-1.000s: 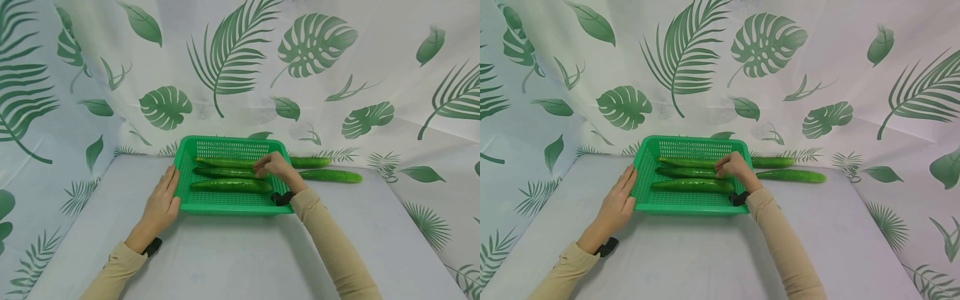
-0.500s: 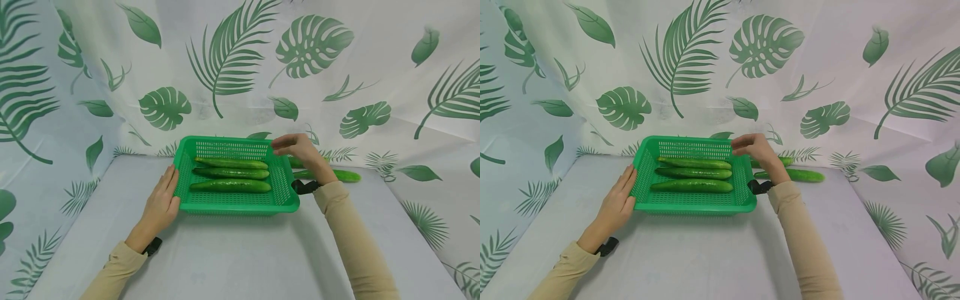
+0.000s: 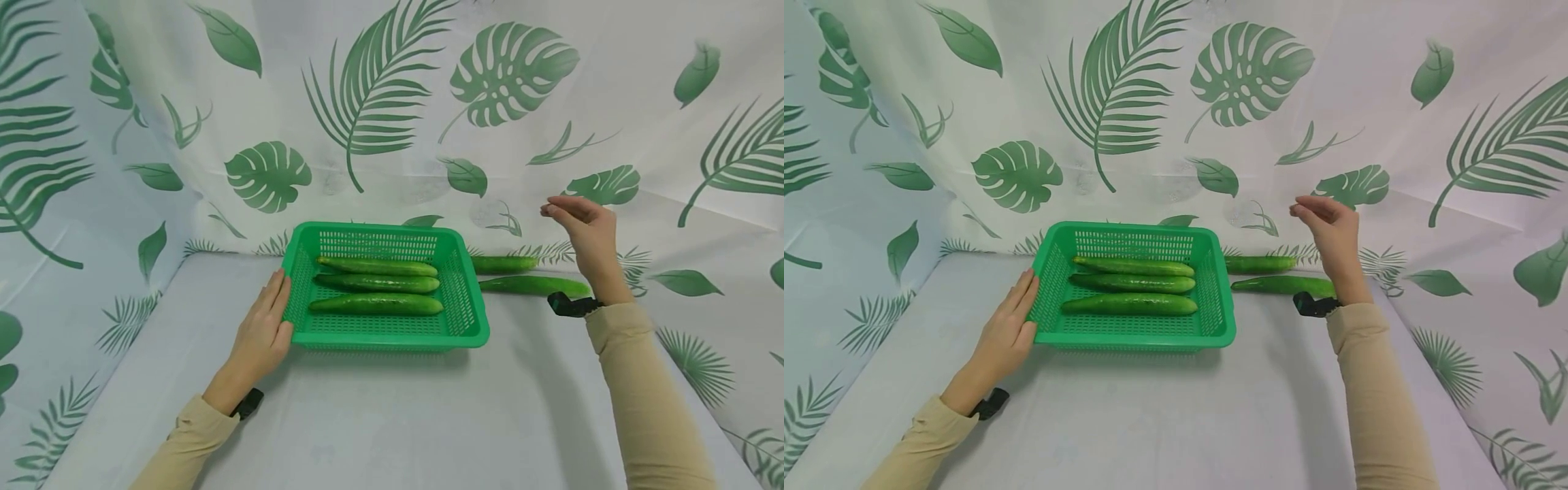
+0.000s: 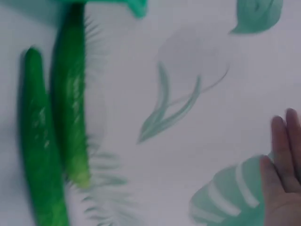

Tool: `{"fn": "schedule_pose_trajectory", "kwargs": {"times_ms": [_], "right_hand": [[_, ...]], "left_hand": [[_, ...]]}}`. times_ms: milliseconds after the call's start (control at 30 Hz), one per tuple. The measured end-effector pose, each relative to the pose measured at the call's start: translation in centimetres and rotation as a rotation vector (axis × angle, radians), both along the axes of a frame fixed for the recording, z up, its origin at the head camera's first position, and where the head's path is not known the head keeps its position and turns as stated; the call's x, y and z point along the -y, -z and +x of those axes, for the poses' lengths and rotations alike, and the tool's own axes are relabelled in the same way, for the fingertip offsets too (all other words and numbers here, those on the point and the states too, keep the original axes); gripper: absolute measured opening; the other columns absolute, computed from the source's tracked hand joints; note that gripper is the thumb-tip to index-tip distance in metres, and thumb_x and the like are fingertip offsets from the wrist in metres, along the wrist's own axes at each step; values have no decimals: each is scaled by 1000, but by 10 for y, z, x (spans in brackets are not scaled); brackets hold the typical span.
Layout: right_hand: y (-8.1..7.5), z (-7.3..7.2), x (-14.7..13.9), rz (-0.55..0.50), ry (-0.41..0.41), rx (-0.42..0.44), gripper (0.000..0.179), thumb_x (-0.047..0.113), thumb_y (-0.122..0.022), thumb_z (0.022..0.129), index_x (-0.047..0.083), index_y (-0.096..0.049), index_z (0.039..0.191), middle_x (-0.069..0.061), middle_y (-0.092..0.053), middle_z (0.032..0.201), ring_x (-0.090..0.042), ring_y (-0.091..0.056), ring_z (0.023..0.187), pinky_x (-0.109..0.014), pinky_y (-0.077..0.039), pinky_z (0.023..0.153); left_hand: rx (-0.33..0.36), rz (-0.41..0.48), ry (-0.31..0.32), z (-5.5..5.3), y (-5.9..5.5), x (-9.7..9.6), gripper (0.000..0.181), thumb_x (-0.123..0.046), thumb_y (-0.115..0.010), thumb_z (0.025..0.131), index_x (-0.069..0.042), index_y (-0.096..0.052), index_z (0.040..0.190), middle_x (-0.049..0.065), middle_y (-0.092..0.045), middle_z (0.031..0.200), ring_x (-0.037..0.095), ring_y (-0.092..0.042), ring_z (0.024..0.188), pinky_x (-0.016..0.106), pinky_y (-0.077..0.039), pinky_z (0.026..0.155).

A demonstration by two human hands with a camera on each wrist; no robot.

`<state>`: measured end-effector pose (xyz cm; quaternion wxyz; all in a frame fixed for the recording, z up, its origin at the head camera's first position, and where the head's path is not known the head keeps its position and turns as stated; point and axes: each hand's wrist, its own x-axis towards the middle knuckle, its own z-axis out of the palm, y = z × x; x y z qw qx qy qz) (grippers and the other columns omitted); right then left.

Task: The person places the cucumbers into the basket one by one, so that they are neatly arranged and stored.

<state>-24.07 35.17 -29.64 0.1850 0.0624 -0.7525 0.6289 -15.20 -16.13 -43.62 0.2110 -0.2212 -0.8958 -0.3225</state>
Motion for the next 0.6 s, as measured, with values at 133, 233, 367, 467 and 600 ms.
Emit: {"fn": "schedule_pose_trajectory", "kwargs": {"times_ms": [133,233,367,467,600], "right_hand": [[19,-1,-25,-45,168,-64,31,4,-66,93,-13,-64,119,1,-73,97,-11,-67,95,-15,-47,86],[39,1,-43,18,289,-18,30,4,-63,95,-10,-64,121,5,-70,100,-6,-64,97,-12,-47,86],[67,5,-66,143,371,154,37,11,-59,98,-5,-59,132,0,-65,115,-7,-59,106,-14,-46,89],[89,8,-81,307,356,312,49,20,-54,101,-4,-48,143,-16,-54,137,-23,-52,125,-32,-45,101],[110,7,-96,559,248,471,64,24,-51,102,-8,-28,152,-37,-27,152,-53,-26,139,-65,-31,108]], "left_hand": [[1,-1,-3,0,-1,1,65,1,-39,86,12,-31,150,26,-23,159,41,-23,146,50,-20,118],[-1,-4,-4,0,-1,1,65,1,-39,86,12,-31,150,27,-23,159,42,-23,146,51,-21,118],[-10,-6,-5,1,-1,0,64,1,-39,86,13,-32,149,27,-25,158,43,-24,145,50,-21,118],[-24,-5,-4,1,-1,0,64,2,-39,85,14,-33,148,28,-26,157,43,-26,144,50,-22,118],[-34,0,-2,1,-1,-1,63,2,-39,85,15,-33,147,28,-26,157,43,-26,144,49,-22,118]]}}
